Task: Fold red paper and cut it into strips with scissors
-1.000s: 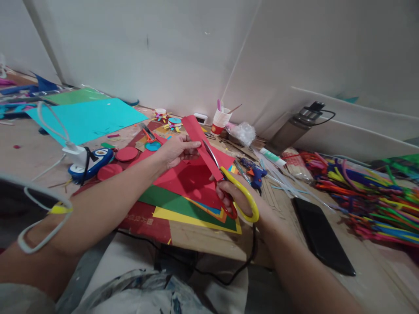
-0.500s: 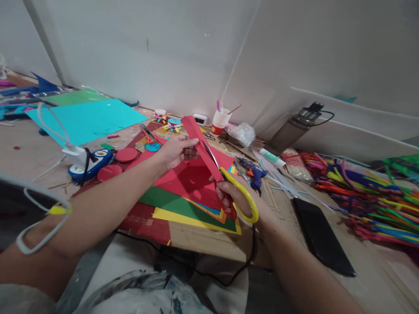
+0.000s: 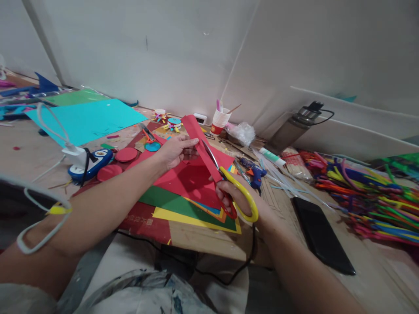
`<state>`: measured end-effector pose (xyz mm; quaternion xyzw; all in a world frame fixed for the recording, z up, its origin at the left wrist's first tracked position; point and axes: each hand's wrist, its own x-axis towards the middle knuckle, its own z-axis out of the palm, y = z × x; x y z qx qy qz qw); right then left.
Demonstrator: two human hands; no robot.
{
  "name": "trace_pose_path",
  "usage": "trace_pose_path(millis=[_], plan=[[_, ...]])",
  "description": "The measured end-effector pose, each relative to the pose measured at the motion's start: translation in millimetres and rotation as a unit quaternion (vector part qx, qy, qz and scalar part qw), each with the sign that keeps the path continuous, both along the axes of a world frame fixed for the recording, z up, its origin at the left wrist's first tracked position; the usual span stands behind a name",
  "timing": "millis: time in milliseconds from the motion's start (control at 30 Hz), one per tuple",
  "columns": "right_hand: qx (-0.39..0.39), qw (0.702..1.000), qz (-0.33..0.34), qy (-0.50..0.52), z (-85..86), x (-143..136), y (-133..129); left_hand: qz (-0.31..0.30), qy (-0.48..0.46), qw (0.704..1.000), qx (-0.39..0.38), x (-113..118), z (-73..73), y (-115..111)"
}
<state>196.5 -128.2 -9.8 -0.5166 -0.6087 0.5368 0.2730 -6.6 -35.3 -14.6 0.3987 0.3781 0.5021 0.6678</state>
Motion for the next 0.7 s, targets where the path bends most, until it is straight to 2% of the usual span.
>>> trace_pose_path(millis=[700], plan=[[-0.016, 1.0, -0.013, 0.01, -0.3, -1.9, -2.1, -0.004, 0.01, 1.0, 0.007, -1.1, 0.3, -0.5]])
